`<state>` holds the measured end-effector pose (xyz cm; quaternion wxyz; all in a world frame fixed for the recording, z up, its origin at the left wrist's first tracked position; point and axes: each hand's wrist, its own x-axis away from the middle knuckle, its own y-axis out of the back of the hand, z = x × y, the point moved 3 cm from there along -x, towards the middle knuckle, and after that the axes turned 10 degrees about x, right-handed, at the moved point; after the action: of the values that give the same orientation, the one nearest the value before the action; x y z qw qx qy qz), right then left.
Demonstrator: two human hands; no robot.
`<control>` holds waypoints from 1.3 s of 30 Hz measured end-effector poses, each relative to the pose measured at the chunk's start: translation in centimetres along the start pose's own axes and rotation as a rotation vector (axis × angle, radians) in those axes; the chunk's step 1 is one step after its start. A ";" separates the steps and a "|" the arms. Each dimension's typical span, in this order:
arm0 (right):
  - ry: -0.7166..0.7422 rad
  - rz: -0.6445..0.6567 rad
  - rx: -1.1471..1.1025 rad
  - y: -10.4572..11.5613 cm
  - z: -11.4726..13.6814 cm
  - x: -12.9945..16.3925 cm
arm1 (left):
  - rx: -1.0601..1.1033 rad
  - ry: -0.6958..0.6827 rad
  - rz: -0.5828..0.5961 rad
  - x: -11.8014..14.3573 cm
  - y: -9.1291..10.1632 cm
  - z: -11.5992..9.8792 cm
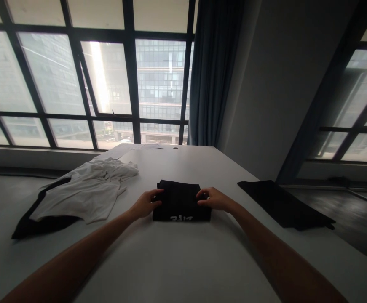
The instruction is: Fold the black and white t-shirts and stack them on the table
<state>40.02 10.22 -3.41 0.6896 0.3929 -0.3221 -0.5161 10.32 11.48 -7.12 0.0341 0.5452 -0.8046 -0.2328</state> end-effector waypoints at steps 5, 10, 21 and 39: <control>-0.068 -0.022 0.323 0.4 1.1 1.0 | -0.529 0.012 -0.062 1.0 0.2 -2.2; 0.137 -0.345 0.410 -2.0 4.8 1.3 | -0.717 -0.301 0.054 -0.5 -3.1 -5.4; 0.181 -0.222 0.446 -4.9 3.2 -1.0 | -0.709 -0.052 0.132 -2.7 -6.9 -1.0; 0.287 -0.032 0.399 -6.6 4.2 -0.7 | -0.705 0.055 0.058 -4.4 -3.6 1.3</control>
<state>33.30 8.96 -7.17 0.6288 0.5956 -0.3102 -0.3920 14.85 14.80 -8.86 0.2486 0.4831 -0.6885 -0.4804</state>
